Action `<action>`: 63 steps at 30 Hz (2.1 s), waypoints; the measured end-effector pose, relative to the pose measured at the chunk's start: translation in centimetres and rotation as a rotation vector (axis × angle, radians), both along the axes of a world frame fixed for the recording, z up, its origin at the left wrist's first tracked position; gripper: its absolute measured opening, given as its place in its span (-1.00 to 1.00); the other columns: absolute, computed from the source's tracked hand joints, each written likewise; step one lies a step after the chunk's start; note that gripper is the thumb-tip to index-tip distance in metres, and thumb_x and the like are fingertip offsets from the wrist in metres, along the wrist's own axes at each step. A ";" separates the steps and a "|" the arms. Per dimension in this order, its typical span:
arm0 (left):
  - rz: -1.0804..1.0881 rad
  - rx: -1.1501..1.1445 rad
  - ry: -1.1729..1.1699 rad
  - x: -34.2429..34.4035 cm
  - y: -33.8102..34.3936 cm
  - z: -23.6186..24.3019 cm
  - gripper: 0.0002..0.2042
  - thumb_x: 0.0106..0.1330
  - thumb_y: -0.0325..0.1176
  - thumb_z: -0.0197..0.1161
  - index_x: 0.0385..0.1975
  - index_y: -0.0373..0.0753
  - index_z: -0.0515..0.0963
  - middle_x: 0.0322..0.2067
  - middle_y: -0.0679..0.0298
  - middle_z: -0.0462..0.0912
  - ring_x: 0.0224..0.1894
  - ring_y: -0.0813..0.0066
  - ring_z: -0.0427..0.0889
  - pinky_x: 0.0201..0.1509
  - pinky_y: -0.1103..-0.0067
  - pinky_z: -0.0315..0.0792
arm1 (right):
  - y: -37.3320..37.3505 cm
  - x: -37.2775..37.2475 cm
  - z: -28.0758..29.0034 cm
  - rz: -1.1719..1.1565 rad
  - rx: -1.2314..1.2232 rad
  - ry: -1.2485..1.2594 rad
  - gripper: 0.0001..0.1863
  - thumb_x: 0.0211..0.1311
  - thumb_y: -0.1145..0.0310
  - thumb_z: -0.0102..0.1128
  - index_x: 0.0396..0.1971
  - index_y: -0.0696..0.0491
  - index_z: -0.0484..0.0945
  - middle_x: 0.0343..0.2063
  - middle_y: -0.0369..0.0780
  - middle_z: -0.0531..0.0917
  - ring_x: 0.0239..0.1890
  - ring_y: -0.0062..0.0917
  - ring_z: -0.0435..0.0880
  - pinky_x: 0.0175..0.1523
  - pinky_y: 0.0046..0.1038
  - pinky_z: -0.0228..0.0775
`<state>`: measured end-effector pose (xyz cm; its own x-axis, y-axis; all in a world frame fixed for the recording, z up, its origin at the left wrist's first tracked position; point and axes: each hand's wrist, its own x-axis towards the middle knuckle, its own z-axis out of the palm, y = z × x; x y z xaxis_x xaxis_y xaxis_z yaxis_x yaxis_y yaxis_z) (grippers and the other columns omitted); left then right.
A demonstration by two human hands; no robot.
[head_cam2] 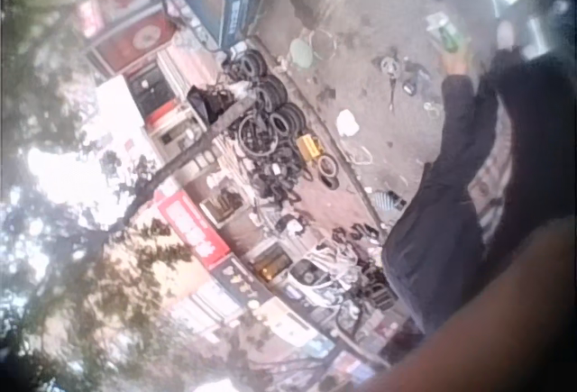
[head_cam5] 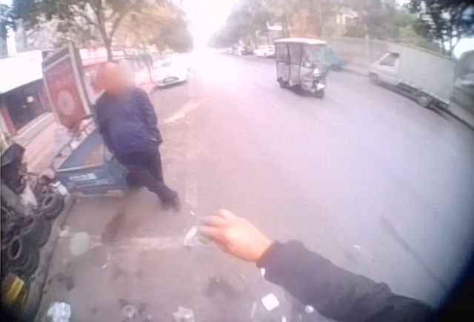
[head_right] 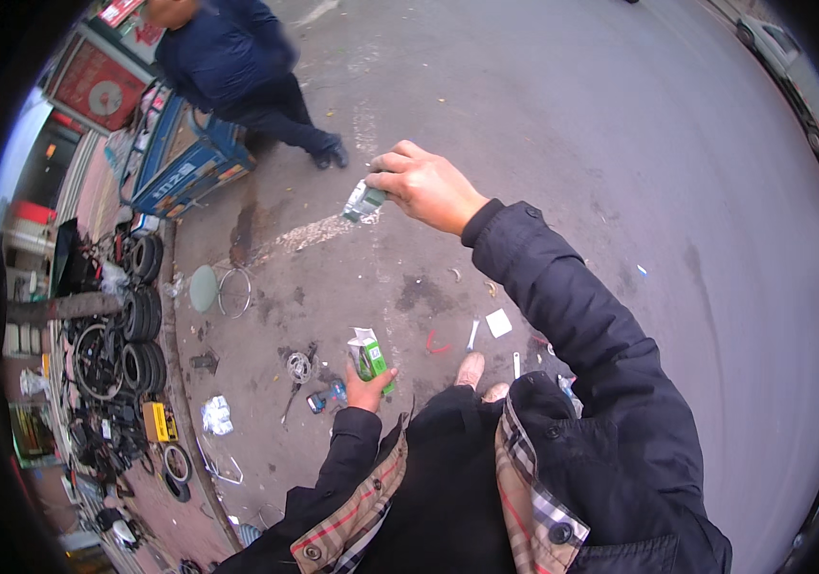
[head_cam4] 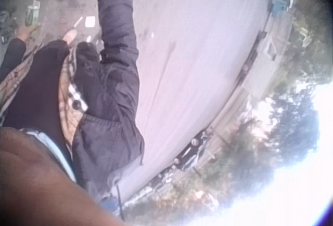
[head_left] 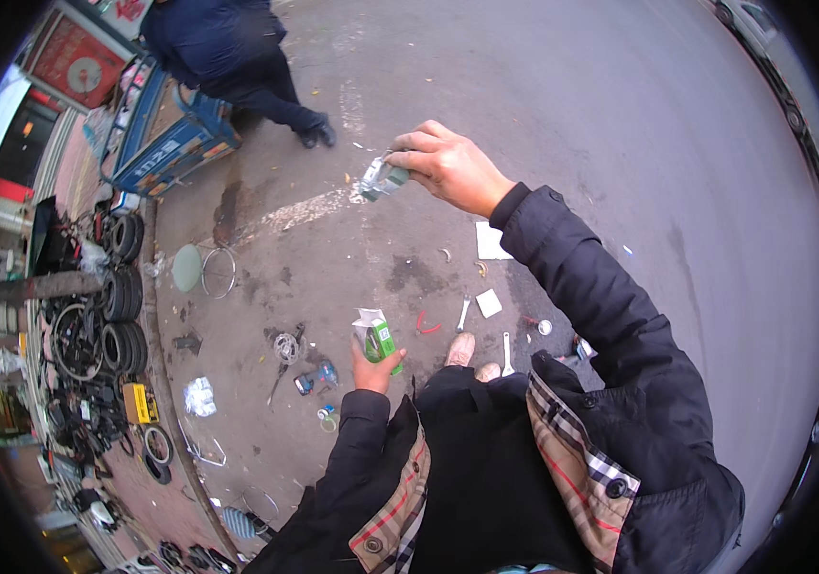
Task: The person searches a cluttered parts cabinet, retrieves a small green box, and walks to a scooter. They open the box, remove a brake assembly, and install it onto the scooter's wheel hub, tightening it by hand.
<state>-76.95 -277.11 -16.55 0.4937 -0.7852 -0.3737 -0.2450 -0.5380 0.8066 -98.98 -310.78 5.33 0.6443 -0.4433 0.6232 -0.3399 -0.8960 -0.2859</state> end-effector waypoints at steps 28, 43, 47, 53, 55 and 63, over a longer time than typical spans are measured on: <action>-0.224 0.223 0.160 -20.7 -7.2 -1.1 0.09 0.14 -0.30 0.64 0.59 -0.46 0.03 0.42 -0.05 0.36 0.36 0.18 0.45 0.43 0.37 0.35 | 7.7 -32.3 -8.4 -0.299 0.183 -0.324 -0.73 0.05 0.44 0.32 -0.18 -0.02 0.67 -0.09 -0.31 0.66 0.04 -0.28 0.60 -0.09 -0.27 0.67; 0.168 0.087 -0.217 -50.5 1.9 7.7 0.10 -0.30 -0.19 0.84 0.34 -0.45 0.35 0.16 -0.11 0.60 0.19 0.00 0.63 0.32 0.24 0.51 | 7.0 -63.5 -1.6 -0.129 0.303 -0.276 -0.57 0.08 0.51 0.46 0.02 0.04 0.70 0.05 -0.21 0.72 0.08 -0.20 0.65 0.16 -0.24 0.59; 0.144 -0.077 -0.234 -56.6 0.3 5.0 -0.03 -0.24 -0.35 0.82 0.27 -0.39 0.39 0.03 0.08 0.66 0.03 0.22 0.69 0.14 0.31 0.62 | 1.9 -65.0 -1.1 -0.045 0.261 -0.242 -0.60 0.09 0.54 0.44 -0.01 0.00 0.72 0.03 -0.26 0.73 0.04 -0.23 0.65 0.12 -0.26 0.61; 0.346 -0.078 -0.038 -63.8 -6.3 8.4 0.18 -0.23 -0.23 0.82 0.45 -0.41 0.21 0.17 -0.07 0.56 0.23 0.04 0.57 0.35 0.24 0.49 | -6.3 -61.7 3.0 0.101 0.129 -0.193 -0.52 -0.02 0.60 0.44 0.00 0.04 0.70 0.01 -0.17 0.72 0.04 -0.13 0.63 0.12 -0.18 0.59; 0.490 -0.138 0.152 -66.3 -7.1 10.2 0.12 -0.20 -0.28 0.81 0.42 -0.36 0.22 0.14 0.03 0.56 0.17 0.09 0.58 0.32 0.24 0.50 | -7.9 -60.0 4.0 0.147 0.162 -0.175 -0.51 -0.03 0.62 0.41 0.01 0.05 0.70 0.02 -0.11 0.70 0.06 -0.06 0.61 0.16 -0.12 0.55; 0.782 -0.098 -0.288 -71.3 -4.6 11.2 0.03 -0.16 -0.37 0.77 0.38 -0.42 0.29 0.16 0.00 0.59 0.14 0.19 0.63 0.22 0.31 0.55 | -15.0 -52.5 6.6 0.393 0.142 -0.146 -0.56 -0.01 0.59 0.47 -0.04 0.03 0.71 0.03 -0.24 0.71 0.10 -0.19 0.62 0.18 -0.23 0.55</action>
<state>-148.26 -281.72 -5.31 0.9750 -0.1995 -0.0976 -0.0343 -0.5696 0.8212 -151.52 -325.82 11.98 0.6909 -0.2702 0.6705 0.0718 -0.8973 -0.4356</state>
